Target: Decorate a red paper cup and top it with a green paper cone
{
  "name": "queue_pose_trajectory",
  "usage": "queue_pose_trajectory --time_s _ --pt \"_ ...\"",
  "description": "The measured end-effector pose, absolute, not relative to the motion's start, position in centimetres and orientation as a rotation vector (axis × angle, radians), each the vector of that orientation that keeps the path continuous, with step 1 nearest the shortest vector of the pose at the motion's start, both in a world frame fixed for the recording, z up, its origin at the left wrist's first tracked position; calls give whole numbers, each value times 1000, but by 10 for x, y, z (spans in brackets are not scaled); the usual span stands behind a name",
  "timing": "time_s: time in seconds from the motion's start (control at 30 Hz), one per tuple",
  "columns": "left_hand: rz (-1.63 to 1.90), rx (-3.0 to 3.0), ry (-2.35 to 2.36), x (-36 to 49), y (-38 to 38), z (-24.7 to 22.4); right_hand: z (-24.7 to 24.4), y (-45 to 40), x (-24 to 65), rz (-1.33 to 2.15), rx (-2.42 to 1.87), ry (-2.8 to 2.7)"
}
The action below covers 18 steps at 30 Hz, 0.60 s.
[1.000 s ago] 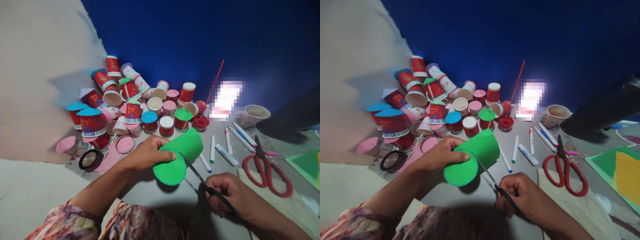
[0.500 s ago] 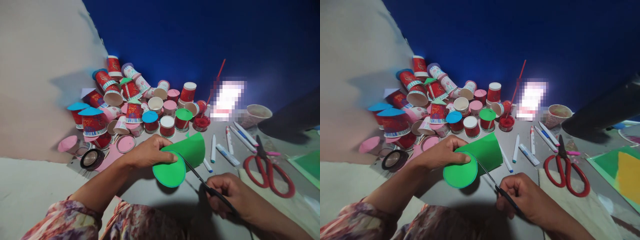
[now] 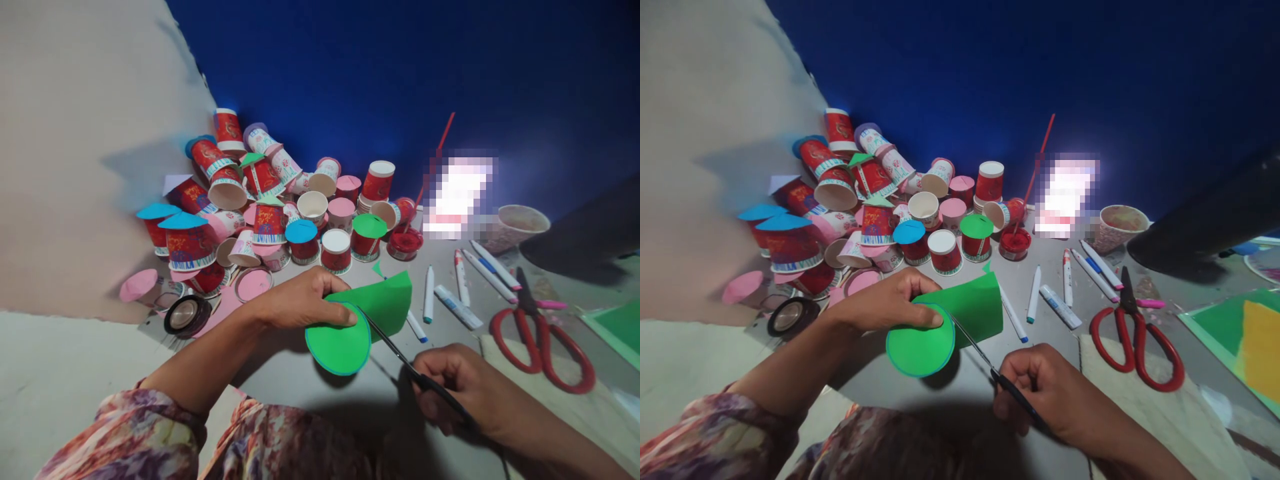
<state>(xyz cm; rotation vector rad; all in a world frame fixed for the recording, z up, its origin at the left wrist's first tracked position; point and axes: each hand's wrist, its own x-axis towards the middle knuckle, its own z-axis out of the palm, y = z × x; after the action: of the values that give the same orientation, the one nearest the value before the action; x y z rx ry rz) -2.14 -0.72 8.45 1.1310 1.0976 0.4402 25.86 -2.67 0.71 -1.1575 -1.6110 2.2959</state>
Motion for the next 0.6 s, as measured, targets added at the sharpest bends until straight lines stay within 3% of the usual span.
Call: queue_pose_trajectory --time_s 0.6 --pt "286 1285 1057 -23 -1 84 1 -26 263 2273 -1114 -1708"
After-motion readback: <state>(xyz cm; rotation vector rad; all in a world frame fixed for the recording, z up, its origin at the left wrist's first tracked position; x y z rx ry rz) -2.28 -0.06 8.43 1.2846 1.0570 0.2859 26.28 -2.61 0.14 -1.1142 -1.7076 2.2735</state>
